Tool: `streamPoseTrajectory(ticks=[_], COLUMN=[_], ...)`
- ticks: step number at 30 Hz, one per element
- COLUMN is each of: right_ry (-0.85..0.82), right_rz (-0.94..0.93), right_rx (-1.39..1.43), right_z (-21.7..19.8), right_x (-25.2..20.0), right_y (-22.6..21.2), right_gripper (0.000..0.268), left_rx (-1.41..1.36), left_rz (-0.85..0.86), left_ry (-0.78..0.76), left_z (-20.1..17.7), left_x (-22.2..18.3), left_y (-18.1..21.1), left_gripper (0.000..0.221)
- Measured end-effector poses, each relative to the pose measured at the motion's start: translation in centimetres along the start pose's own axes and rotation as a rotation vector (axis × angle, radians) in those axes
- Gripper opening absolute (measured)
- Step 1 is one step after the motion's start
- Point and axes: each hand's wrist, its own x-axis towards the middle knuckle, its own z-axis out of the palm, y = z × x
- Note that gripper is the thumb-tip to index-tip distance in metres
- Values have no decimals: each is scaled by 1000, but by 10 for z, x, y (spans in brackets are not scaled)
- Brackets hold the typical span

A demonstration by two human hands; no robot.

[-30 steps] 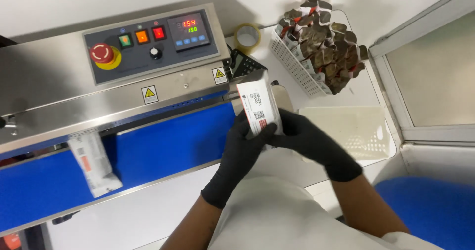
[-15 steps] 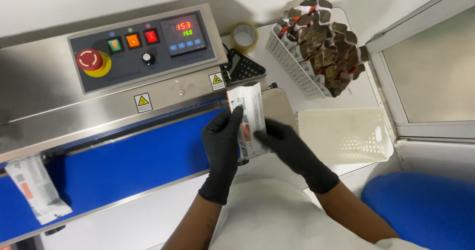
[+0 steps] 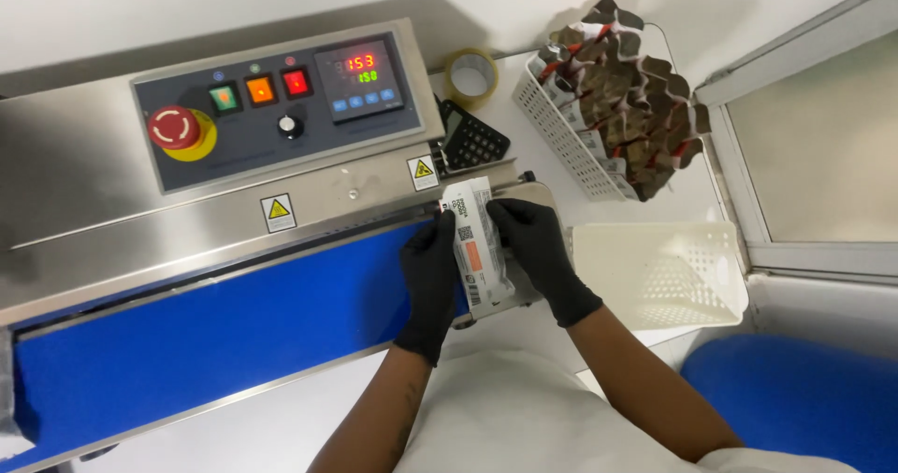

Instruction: Sealing nut packets using a heat sealer and organizing them into a storage bin

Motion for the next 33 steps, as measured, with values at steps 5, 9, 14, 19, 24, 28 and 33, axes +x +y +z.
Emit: streamPoseTrajectory(ticks=[5,9,14,19,24,28,33], right_ry=[27,-14,-122,-126,-151,-275,-488], right_rz=[-6,-20,-8,-49,-50,-42,-100], right_rx=[-117,-163,84,123,37,66,23], right_z=[18,42,57,34,3,-8,16], right_x=[24,26,2,-53,-93,-115,-159], right_y=[30,37,20,-18,-6,16,17], right_gripper=[20,23,26,26,24,22,29], left_rx=[91,97,-28,-173,-179,-177,-237], left_rz=[103,133,214,250,334,319,324], left_ry=[46,96,175,315,474,575,655], left_z=[-22,-44,-88,-143,-195,-219,-244], left_x=[50,56,60,-1,-78,-125,-190], left_y=[-33,-25,-14,22,24,-3,-17], left_gripper=[21,19,25,32,28,29,35])
